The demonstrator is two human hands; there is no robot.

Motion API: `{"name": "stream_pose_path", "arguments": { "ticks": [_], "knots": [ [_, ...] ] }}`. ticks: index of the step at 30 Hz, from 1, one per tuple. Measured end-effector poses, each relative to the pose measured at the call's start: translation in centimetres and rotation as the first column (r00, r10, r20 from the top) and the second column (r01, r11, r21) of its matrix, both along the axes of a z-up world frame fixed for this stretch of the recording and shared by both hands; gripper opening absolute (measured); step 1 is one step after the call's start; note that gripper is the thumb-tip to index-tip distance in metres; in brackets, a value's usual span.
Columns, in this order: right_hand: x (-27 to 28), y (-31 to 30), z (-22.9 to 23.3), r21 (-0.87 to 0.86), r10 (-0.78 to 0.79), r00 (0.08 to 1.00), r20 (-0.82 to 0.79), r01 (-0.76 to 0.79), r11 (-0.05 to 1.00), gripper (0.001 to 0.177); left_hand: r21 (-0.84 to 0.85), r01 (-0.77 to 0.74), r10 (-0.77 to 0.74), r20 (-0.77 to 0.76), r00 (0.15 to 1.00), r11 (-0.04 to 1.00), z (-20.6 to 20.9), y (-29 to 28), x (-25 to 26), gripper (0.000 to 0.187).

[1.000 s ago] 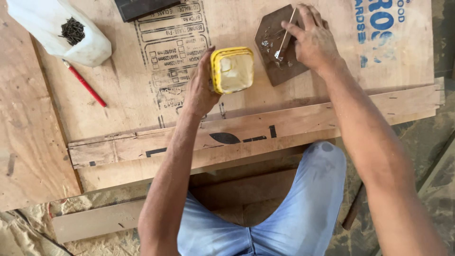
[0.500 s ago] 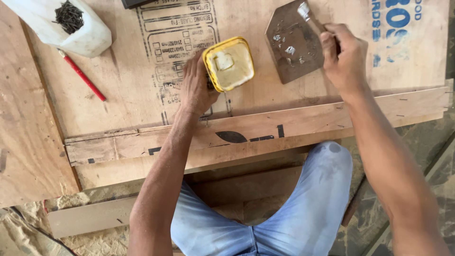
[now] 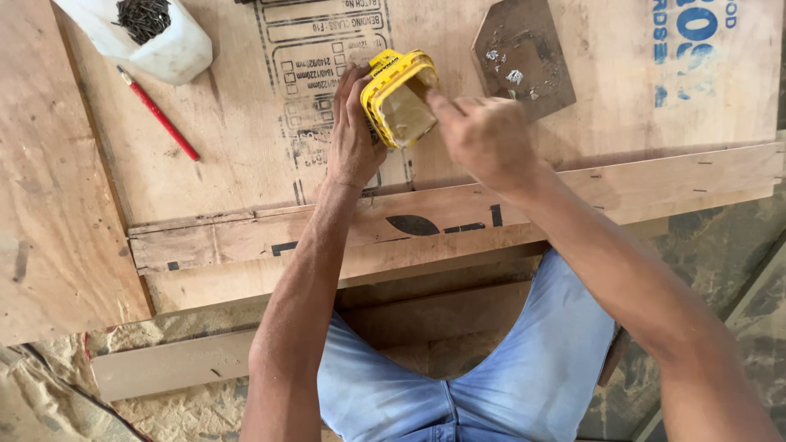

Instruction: The person applies white adhesive to a wooden board using a wooden spreader and their fingers, spreading the glue across the surface of the wood.

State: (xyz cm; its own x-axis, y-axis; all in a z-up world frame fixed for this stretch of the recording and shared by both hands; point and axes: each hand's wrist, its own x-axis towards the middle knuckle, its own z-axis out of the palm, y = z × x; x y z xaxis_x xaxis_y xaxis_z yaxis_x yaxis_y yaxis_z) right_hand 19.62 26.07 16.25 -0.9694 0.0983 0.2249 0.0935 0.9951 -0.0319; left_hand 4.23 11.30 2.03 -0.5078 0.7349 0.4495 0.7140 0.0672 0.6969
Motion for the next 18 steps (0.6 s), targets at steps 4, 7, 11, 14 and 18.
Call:
{"name": "stream_pose_path", "arguments": {
  "ticks": [4,7,11,14,18],
  "knots": [
    [-0.7,-0.8,-2.6,0.145,-0.004,1.0,-0.019,0.007,0.989,0.021,0.018,0.005,-0.005,-0.011,1.0,1.0,-0.6,-0.5,0.3,0.105],
    [-0.1,-1.4,-3.1,0.066,-0.091,0.993,0.076,0.086,0.994,0.023,-0.011,0.014,-0.014,0.016,1.0,1.0,-0.6,-0.7,0.3,0.102],
    [0.2,-3.6,-3.2,-0.185,-0.213,0.944,0.254,0.264,0.947,0.017,-0.04,0.002,-0.005,-0.072,0.997,0.999,-0.2,-0.6,0.3,0.097],
    [0.0,-5.5,-3.3,-0.355,-0.288,0.939,0.187,0.338,0.872,0.016,-0.021,0.034,-0.034,-0.006,0.999,0.999,0.0,-0.7,0.3,0.1],
    [0.1,-7.2,-2.6,-0.562,-0.353,0.927,0.125,0.359,0.745,0.017,0.001,0.044,-0.044,-0.014,0.999,0.999,0.4,-0.6,0.4,0.092]
  ]
}}
